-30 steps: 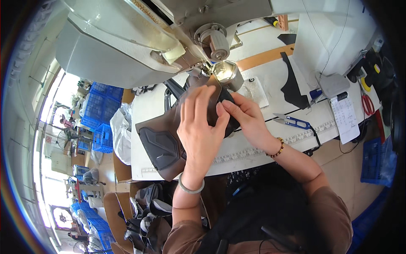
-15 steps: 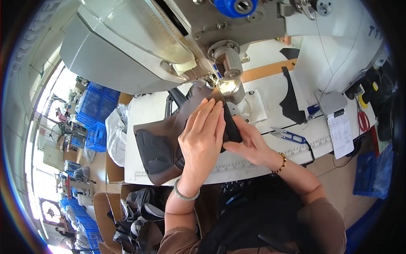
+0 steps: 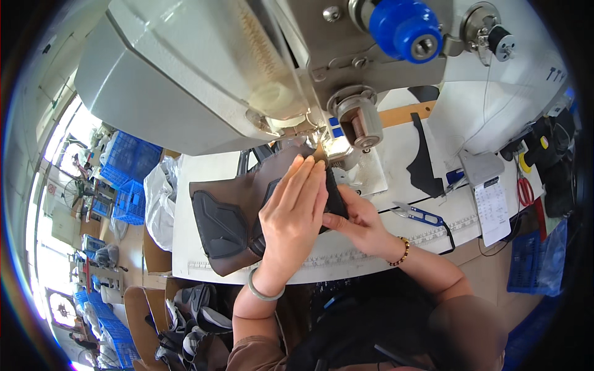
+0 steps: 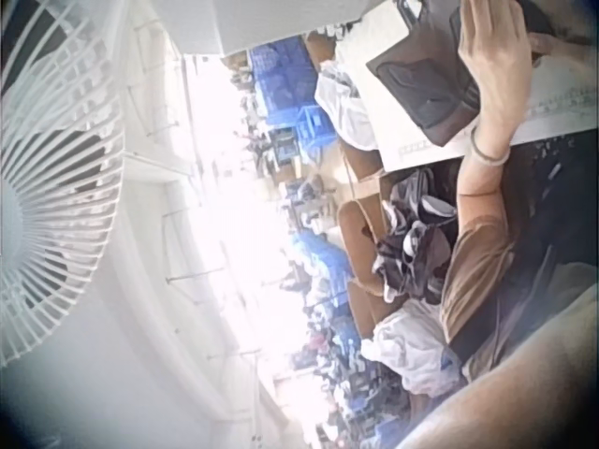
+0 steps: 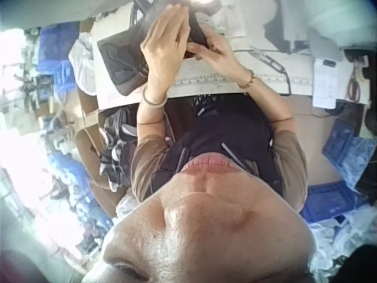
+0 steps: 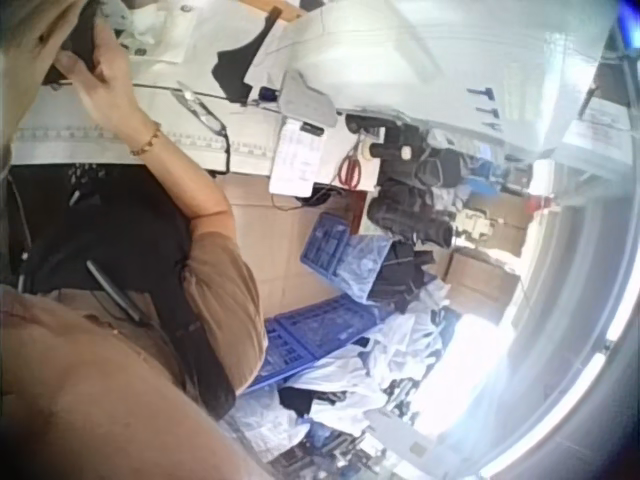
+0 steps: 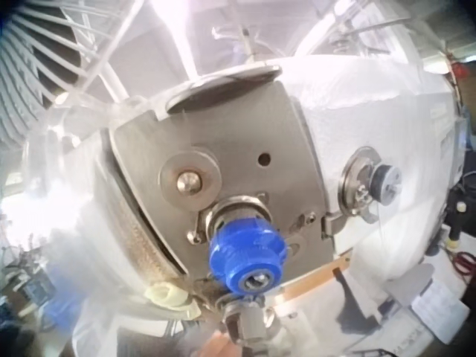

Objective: The person sews together various leather shoe upper components using an industrial sewing machine, joining the leather parts with thread.

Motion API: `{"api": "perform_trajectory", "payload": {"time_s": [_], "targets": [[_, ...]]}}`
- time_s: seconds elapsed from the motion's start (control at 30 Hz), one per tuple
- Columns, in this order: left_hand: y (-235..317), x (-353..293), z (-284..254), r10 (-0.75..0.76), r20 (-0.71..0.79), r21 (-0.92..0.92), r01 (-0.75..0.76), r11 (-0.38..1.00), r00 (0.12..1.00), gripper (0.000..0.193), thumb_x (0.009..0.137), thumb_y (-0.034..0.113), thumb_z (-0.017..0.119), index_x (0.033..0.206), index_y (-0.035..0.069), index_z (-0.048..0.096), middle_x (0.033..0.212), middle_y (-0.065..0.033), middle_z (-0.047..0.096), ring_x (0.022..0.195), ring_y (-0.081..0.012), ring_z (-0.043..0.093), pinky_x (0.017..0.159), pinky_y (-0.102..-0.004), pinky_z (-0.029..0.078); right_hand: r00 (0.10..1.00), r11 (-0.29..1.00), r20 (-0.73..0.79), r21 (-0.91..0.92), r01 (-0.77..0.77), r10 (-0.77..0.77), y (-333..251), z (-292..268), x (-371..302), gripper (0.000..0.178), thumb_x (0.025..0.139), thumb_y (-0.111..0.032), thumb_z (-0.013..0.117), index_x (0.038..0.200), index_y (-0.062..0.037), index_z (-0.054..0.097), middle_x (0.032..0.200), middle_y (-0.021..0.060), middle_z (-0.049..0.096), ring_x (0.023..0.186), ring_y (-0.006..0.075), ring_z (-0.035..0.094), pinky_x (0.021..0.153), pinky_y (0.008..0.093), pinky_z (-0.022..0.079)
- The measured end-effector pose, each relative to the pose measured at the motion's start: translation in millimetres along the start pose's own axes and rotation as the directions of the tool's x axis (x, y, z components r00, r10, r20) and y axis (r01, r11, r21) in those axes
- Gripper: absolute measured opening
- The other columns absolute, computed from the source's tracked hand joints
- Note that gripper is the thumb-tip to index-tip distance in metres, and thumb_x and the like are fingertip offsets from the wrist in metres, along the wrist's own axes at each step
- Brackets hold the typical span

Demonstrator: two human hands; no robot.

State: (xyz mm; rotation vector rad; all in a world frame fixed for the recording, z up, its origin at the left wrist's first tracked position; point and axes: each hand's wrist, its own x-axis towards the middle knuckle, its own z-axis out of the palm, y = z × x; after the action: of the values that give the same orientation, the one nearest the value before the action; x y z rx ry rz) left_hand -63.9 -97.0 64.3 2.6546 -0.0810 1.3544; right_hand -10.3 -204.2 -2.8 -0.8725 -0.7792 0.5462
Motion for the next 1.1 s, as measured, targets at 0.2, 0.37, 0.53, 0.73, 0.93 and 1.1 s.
{"api": "perform_trajectory", "payload": {"time_s": [0.2,0.37,0.53,0.73,0.93,1.1], "targets": [[-10,1,-3,-0.039,0.008,-0.084,0.039,0.996,0.999,0.017,0.073,-0.002,0.068,0.089,0.000,0.066,0.093,-0.0112,0.066,0.090,-0.0247,0.065,0.078,-0.0303,0.051,0.996,0.984,0.042,-0.165,-0.067,0.075,1,2,0,0.023,0.090,-0.011,0.058,0.107,-0.0009,0.046,0.085,-0.0012,0.050,0.073,0.0027,0.044,0.060,0.0193,0.040],[-9,4,-3,-0.030,0.032,-0.089,0.033,0.996,0.999,0.017,0.073,-0.002,0.068,0.090,0.000,0.065,0.092,-0.0116,0.066,0.089,-0.0260,0.065,0.078,-0.0302,0.051,0.999,0.996,0.036,-0.090,-0.022,0.025,-1,3,2,0.024,0.090,-0.010,0.056,0.109,0.0002,0.046,0.088,0.0001,0.052,0.079,0.0031,0.046,0.066,0.0192,0.041],[-14,8,0,-0.065,0.029,-0.108,0.068,0.992,0.997,0.016,0.075,0.000,0.067,0.090,0.001,0.064,0.087,-0.0112,0.065,0.078,-0.0243,0.065,0.070,-0.0293,0.050,1.000,0.998,0.025,-0.070,0.007,-0.005,-1,3,9,0.027,0.090,-0.007,0.057,0.113,0.0015,0.045,0.093,0.0005,0.052,0.084,0.0032,0.046,0.070,0.0191,0.041],[-22,10,-5,-0.234,0.113,-0.186,0.252,0.950,0.966,0.024,0.073,0.005,0.070,0.096,0.003,0.064,0.093,-0.0122,0.065,0.081,-0.0271,0.064,0.071,-0.0298,0.050,0.999,1.000,-0.037,0.020,0.021,-0.020,1,6,18,0.028,0.088,-0.007,0.059,0.112,0.0022,0.047,0.089,-0.0020,0.052,0.080,0.0032,0.047,0.065,0.0193,0.041],[-32,-2,-52,-0.121,0.452,0.063,0.104,0.993,0.884,0.070,0.066,0.033,0.076,0.126,0.008,0.048,0.119,-0.0207,0.053,0.110,-0.0354,0.052,0.099,-0.0451,0.037,1.000,0.965,0.014,-0.263,0.003,0.001,-13,-5,15,0.026,0.086,-0.014,0.063,0.105,0.0008,0.052,0.084,-0.0010,0.054,0.073,0.0009,0.047,0.057,0.0182,0.038],[-31,-11,-63,-0.124,0.643,0.233,-0.039,0.972,0.756,0.091,0.068,0.046,0.071,0.140,0.009,0.027,0.127,-0.0275,0.043,0.121,-0.0393,0.041,0.103,-0.0460,0.032,0.993,0.953,0.031,-0.286,-0.097,0.111,-14,-14,14,0.026,0.086,-0.017,0.064,0.104,-0.0003,0.053,0.084,0.0026,0.056,0.072,0.0013,0.047,0.056,0.0191,0.039]]}}
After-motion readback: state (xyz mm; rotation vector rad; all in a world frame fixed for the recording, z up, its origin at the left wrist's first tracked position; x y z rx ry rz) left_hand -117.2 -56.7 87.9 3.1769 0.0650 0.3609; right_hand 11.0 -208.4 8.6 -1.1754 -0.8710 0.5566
